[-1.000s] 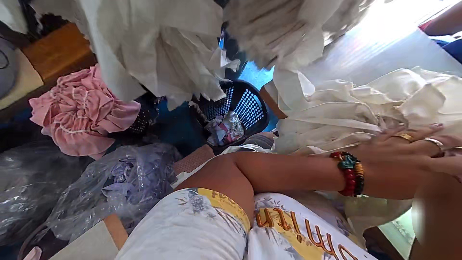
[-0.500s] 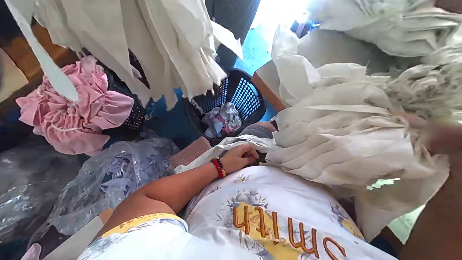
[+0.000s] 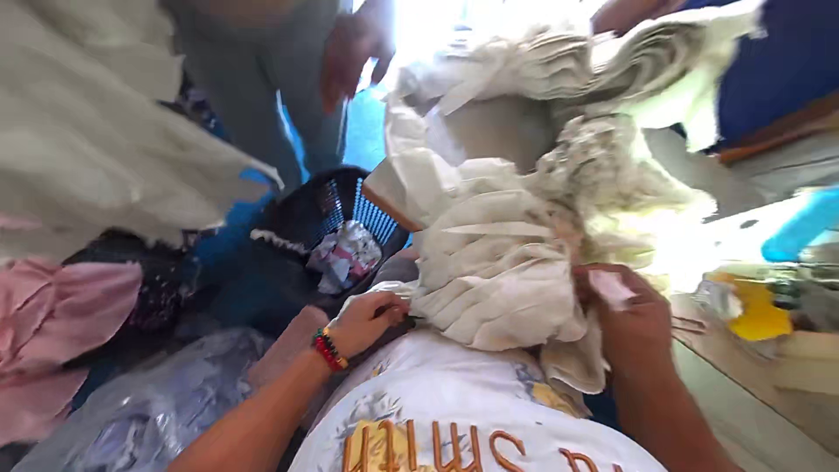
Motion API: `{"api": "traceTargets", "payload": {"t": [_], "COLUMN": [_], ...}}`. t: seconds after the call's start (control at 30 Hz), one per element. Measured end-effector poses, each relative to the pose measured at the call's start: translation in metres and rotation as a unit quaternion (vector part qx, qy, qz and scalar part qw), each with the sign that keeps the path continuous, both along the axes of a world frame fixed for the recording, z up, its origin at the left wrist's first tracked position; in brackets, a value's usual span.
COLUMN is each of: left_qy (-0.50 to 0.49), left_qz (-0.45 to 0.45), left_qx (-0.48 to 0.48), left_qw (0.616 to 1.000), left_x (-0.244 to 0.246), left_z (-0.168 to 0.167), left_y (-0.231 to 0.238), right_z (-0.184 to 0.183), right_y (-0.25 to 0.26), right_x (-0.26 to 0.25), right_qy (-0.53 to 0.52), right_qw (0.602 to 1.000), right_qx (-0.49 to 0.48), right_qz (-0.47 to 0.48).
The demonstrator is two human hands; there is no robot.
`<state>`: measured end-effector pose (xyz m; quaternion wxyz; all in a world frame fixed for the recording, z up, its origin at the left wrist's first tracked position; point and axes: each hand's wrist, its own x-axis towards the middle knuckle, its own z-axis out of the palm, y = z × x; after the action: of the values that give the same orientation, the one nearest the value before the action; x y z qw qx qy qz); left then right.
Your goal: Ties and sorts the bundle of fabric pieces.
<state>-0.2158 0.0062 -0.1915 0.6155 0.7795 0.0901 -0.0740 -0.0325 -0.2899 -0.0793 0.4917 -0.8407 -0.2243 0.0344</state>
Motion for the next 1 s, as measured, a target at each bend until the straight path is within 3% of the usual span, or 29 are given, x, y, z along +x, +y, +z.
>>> {"api": "traceTargets", "payload": {"t": [0.17,0.3,0.4,0.53,0.67,0.8,0.9,1.0], "left_qy": [0.035,0.051,-0.033,-0.239,-0.339,-0.304,-0.206,-0.127], "left_qz": [0.061,0.092,0.179,0.221,0.124,0.069,0.080,0.063], "left_qx": [0.065,0.023,0.005,0.129,0.230,0.317,0.395,0.484], "left_qw": [0.995,0.994,0.983,0.937,0.904,0.896,0.892,0.863], "left_x": [0.017,0.017,0.014,0.039,0.110,0.217,0.299,0.359], "left_z": [-0.004,-0.010,-0.007,0.020,0.091,0.145,0.155,0.144], "left_y": [0.017,0.012,0.002,0.007,0.006,-0.001,-0.003,0.003], "right_z": [-0.007,-0.005,-0.008,-0.011,-0.012,-0.013,-0.013,-0.013], "right_y": [-0.003,-0.001,-0.004,-0.005,-0.004,-0.004,-0.004,-0.004], "right_x": [-0.003,-0.005,-0.011,-0.014,-0.011,-0.011,-0.012,-0.011], "right_qy": [0.009,0.008,-0.003,-0.015,-0.008,-0.003,-0.008,-0.003], "right_qw": [0.999,0.999,0.999,0.999,0.999,0.999,0.999,1.000], "right_qx": [0.032,0.036,0.040,0.045,0.041,0.032,0.028,0.026], "right_qz": [-0.016,-0.011,0.001,0.005,0.002,-0.009,-0.012,-0.015]}}
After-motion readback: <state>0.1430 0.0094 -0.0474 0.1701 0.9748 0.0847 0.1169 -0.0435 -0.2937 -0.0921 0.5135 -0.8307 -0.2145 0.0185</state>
